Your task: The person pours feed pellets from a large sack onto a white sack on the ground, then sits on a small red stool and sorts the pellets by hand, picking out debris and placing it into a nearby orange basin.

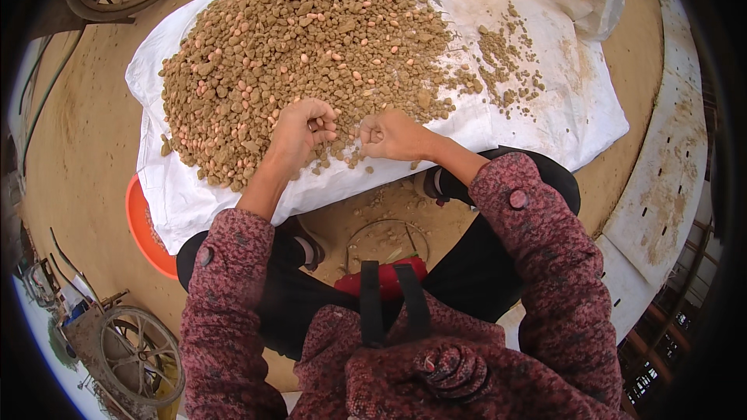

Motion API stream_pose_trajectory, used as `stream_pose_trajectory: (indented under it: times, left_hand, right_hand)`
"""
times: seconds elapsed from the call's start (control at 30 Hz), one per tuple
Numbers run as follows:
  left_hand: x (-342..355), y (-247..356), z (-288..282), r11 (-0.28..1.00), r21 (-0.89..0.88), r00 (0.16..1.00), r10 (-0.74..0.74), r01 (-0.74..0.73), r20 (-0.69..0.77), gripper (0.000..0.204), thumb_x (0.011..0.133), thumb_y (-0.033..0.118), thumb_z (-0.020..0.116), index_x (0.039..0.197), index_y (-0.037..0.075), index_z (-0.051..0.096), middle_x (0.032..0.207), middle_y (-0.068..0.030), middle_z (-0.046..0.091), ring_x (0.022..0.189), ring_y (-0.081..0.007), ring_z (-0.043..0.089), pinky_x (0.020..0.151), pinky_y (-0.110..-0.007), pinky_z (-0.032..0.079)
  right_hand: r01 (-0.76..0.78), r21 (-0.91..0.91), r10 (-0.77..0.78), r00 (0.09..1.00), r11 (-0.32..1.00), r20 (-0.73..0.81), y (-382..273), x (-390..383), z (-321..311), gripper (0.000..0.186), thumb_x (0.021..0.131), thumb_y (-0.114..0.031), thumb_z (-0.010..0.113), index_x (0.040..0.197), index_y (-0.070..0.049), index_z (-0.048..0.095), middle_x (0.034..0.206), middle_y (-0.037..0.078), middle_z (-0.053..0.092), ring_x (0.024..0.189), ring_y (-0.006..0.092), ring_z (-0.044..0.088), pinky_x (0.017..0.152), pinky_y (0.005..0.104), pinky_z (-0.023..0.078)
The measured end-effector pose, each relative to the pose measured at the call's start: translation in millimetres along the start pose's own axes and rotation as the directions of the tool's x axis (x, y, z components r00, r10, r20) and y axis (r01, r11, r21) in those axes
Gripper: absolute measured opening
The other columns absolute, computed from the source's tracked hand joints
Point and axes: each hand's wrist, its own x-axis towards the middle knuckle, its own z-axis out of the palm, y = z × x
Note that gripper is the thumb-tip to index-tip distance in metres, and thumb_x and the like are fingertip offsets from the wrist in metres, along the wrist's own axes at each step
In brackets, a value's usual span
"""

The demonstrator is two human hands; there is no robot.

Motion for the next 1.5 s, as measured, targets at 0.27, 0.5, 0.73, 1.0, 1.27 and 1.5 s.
stream_pose_trajectory:
  times: [0.27,0.5,0.73,1.0,1.27,1.5]
  left_hand:
    - [-19.4,-25.1,10.5,0.33,0.944,0.949,0.294,0.008,-0.111,0.014,0.078,0.02,0.07,0.082,0.007,0.072,0.068,-0.0138,0.066,0.065,-0.0286,0.065,0.063,-0.039,0.051]
    - [-15.9,-35.7,7.5,0.293,0.953,0.929,0.367,-0.073,-0.041,0.014,0.075,0.02,0.072,0.084,0.008,0.073,0.072,-0.0151,0.067,0.07,-0.034,0.065,0.065,-0.042,0.051]
    - [-16.7,1.3,-0.6,0.617,0.785,0.998,-0.025,0.061,-0.058,0.015,0.079,0.014,0.067,0.075,0.001,0.068,0.061,-0.0089,0.063,0.059,-0.0212,0.063,0.059,-0.036,0.051]
    - [-13.9,18.3,-12.4,0.932,-0.302,0.973,-0.15,0.199,0.178,0.014,0.09,0.016,0.06,0.092,0.002,0.06,0.074,0.001,0.057,0.064,-0.0098,0.054,0.056,-0.022,0.044]
    - [5.8,2.9,1.7,0.492,0.844,0.941,0.335,-0.212,0.041,0.017,0.085,0.021,0.066,0.089,0.005,0.07,0.076,-0.0068,0.066,0.071,-0.0211,0.065,0.064,-0.035,0.051]
    - [10.8,-12.5,18.4,0.154,0.976,0.908,0.411,-0.155,0.08,0.016,0.078,0.02,0.07,0.09,0.01,0.072,0.074,-0.0105,0.068,0.07,-0.0285,0.066,0.066,-0.038,0.052]
  right_hand:
    - [0.057,-0.154,-0.093,0.966,0.986,-0.241,-1.6,7.6,0.6,0.011,0.082,-0.016,0.062,0.084,-0.007,0.066,0.062,0.012,0.059,0.058,0.0228,0.06,0.056,0.0347,0.046]
    - [0.033,-0.569,-0.155,0.974,0.822,-0.167,-2.4,8.3,12.8,0.016,0.082,-0.024,0.065,0.087,-0.008,0.064,0.066,0.014,0.062,0.064,0.0348,0.062,0.058,0.0428,0.048]
    - [0.025,-0.213,-0.085,0.957,0.977,-0.277,-2.8,10.3,4.4,0.01,0.079,-0.017,0.063,0.084,-0.009,0.061,0.066,0.011,0.063,0.064,0.0329,0.063,0.058,0.0455,0.048]
    - [0.217,-0.693,-0.313,0.95,0.688,-0.013,2.6,14.3,20.0,0.013,0.082,-0.023,0.064,0.087,-0.012,0.065,0.064,0.009,0.061,0.057,0.0305,0.062,0.053,0.0418,0.048]
    - [0.088,0.19,-0.076,0.995,0.978,-0.066,-16.5,17.3,-3.2,0.01,0.082,-0.013,0.056,0.083,-0.006,0.063,0.058,0.004,0.055,0.052,0.0157,0.055,0.049,0.0341,0.043]
    - [-0.082,0.444,0.234,0.925,0.892,-0.299,-4.2,28.2,-54.7,0.019,0.082,-0.018,0.062,0.081,-0.001,0.07,0.065,0.002,0.062,0.058,0.0106,0.055,0.055,0.028,0.045]
